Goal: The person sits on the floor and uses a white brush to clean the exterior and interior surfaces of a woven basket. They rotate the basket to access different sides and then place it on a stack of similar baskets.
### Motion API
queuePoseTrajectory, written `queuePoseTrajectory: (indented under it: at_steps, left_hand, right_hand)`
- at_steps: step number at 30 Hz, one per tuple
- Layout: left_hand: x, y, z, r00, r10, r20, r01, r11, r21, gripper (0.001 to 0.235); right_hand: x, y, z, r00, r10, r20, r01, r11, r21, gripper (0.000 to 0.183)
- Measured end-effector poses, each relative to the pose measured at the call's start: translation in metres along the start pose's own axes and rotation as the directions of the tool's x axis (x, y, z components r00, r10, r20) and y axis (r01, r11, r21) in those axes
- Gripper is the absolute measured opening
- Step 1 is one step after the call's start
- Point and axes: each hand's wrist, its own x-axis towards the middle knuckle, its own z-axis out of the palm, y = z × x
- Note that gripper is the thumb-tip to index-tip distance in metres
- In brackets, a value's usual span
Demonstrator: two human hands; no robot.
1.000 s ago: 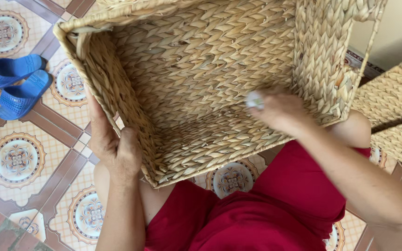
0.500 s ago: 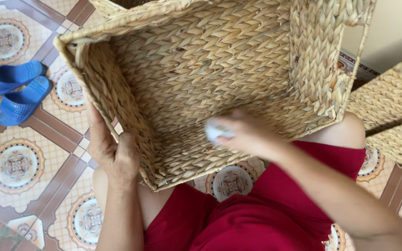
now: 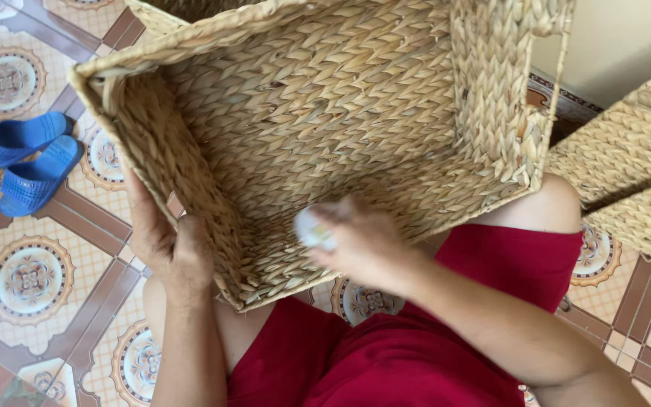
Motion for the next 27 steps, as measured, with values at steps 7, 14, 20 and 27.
queuePoseTrajectory:
  at_steps: [7, 14, 20, 27]
  left_hand:
    - [-0.003, 0.009, 0.001, 0.999, -0.039, -0.004, 0.039, 0.999, 0.023, 0.068]
    - [0.0, 0.005, -0.004, 1.0, 0.006, 0.005, -0.007, 0.991, 0.137, 0.076]
    - [-0.001, 0.006, 0.003, 1.0, 0.019, 0.009, -0.02, 0.999, 0.041, 0.071]
    - [-0.003, 0.004, -0.001, 1.0, 0.018, -0.007, -0.017, 0.997, 0.072, 0.081]
  right_hand:
    - [-0.01, 0.047, -0.04, 0.914, 0.296, 0.277, -0.31, 0.951, 0.006, 0.06]
    - [-0.025, 0.124, -0.086, 0.652, 0.729, 0.208, -0.594, 0.662, -0.457, 0.058]
    - [0.009, 0.077, -0.025, 0.835, 0.477, 0.275, -0.405, 0.871, -0.279, 0.064]
    - [0.015, 0.144, -0.041, 0.678, 0.628, 0.382, -0.587, 0.775, -0.233, 0.045]
